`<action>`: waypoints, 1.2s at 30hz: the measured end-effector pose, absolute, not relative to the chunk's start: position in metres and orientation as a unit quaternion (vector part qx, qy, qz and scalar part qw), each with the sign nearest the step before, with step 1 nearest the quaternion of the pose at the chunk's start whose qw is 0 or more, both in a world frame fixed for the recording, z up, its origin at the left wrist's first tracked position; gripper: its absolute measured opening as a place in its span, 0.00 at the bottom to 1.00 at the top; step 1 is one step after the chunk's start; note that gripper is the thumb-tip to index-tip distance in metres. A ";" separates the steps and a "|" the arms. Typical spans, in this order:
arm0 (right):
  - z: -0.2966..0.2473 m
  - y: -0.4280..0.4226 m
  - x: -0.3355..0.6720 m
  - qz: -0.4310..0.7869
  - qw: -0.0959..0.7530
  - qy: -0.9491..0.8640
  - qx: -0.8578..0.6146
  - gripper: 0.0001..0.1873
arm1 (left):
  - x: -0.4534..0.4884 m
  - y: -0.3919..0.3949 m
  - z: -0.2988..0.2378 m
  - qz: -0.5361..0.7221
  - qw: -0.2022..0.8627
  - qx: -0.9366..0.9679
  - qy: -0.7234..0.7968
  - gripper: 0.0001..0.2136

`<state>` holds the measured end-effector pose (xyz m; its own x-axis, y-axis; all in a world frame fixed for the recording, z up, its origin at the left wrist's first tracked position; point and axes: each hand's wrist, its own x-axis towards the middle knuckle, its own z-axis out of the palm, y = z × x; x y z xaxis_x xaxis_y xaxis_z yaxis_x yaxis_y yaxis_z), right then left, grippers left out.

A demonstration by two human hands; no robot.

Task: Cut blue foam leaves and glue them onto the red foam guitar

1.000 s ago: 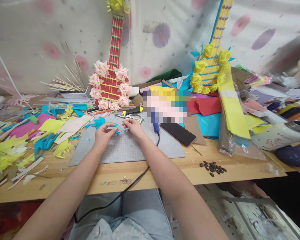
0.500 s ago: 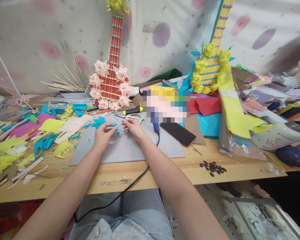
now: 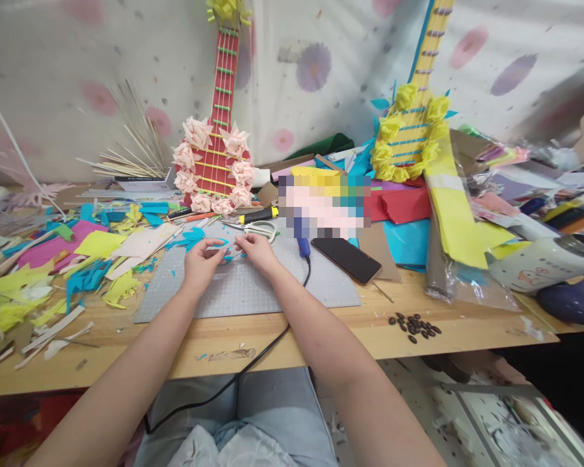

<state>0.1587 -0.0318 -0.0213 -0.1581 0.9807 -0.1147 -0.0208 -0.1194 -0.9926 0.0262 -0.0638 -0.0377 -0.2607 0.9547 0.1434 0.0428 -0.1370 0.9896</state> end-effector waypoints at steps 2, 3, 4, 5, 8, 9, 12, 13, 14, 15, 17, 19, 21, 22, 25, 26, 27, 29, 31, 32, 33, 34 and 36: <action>-0.022 -0.031 0.159 0.574 0.441 -0.501 -0.475 0.12 | 0.026 -0.064 -0.038 0.589 0.384 0.472 0.532 0.14; -0.023 -0.031 0.159 0.573 0.443 -0.501 -0.473 0.12 | 0.026 -0.064 -0.038 0.589 0.383 0.473 0.532 0.14; -0.024 -0.030 0.158 0.573 0.444 -0.501 -0.473 0.12 | 0.026 -0.064 -0.038 0.588 0.382 0.473 0.533 0.14; -0.024 -0.030 0.158 0.572 0.445 -0.501 -0.473 0.12 | 0.026 -0.064 -0.038 0.588 0.381 0.474 0.533 0.14; -0.026 -0.028 0.158 0.568 0.449 -0.501 -0.474 0.13 | 0.026 -0.064 -0.038 0.588 0.383 0.472 0.533 0.14; -0.027 -0.028 0.157 0.567 0.450 -0.502 -0.473 0.13 | 0.026 -0.064 -0.038 0.589 0.384 0.471 0.533 0.15; -0.028 -0.027 0.158 0.566 0.452 -0.503 -0.471 0.14 | 0.027 -0.064 -0.037 0.590 0.383 0.471 0.532 0.14; -0.028 -0.027 0.158 0.566 0.453 -0.503 -0.470 0.15 | 0.027 -0.064 -0.037 0.591 0.382 0.472 0.530 0.14; -0.029 -0.027 0.158 0.566 0.454 -0.503 -0.470 0.15 | 0.027 -0.064 -0.037 0.592 0.382 0.473 0.529 0.13; -0.029 -0.027 0.158 0.566 0.454 -0.503 -0.470 0.15 | 0.027 -0.064 -0.036 0.592 0.382 0.474 0.528 0.13; -0.029 -0.027 0.158 0.566 0.455 -0.502 -0.470 0.16 | 0.027 -0.064 -0.036 0.593 0.381 0.473 0.528 0.13; -0.029 -0.027 0.158 0.566 0.456 -0.500 -0.472 0.16 | 0.027 -0.064 -0.036 0.592 0.381 0.472 0.530 0.13; -0.028 -0.027 0.157 0.564 0.457 -0.499 -0.472 0.16 | 0.027 -0.064 -0.037 0.591 0.380 0.473 0.532 0.13; -0.028 -0.027 0.157 0.564 0.457 -0.500 -0.471 0.16 | 0.027 -0.064 -0.037 0.589 0.379 0.475 0.532 0.13; -0.027 -0.029 0.157 0.567 0.456 -0.503 -0.466 0.16 | 0.026 -0.064 -0.039 0.586 0.374 0.481 0.533 0.13; -0.026 -0.029 0.157 0.569 0.455 -0.503 -0.466 0.16 | 0.026 -0.064 -0.040 0.586 0.374 0.482 0.534 0.13; -0.026 -0.029 0.157 0.570 0.455 -0.501 -0.466 0.15 | 0.026 -0.063 -0.040 0.585 0.374 0.482 0.534 0.13; -0.027 -0.030 0.157 0.572 0.455 -0.497 -0.467 0.14 | 0.026 -0.063 -0.040 0.586 0.374 0.481 0.533 0.13; -0.027 -0.029 0.157 0.574 0.455 -0.496 -0.466 0.14 | 0.026 -0.063 -0.039 0.588 0.374 0.480 0.533 0.13; -0.028 -0.029 0.157 0.576 0.455 -0.496 -0.465 0.14 | 0.026 -0.064 -0.038 0.589 0.375 0.478 0.532 0.13; -0.029 -0.028 0.157 0.577 0.454 -0.495 -0.465 0.15 | 0.027 -0.064 -0.038 0.590 0.375 0.476 0.533 0.13; -0.029 -0.028 0.157 0.579 0.453 -0.495 -0.464 0.15 | 0.027 -0.064 -0.037 0.591 0.377 0.475 0.533 0.13; -0.031 -0.027 0.156 0.580 0.453 -0.494 -0.463 0.16 | 0.027 -0.064 -0.036 0.590 0.381 0.471 0.534 0.13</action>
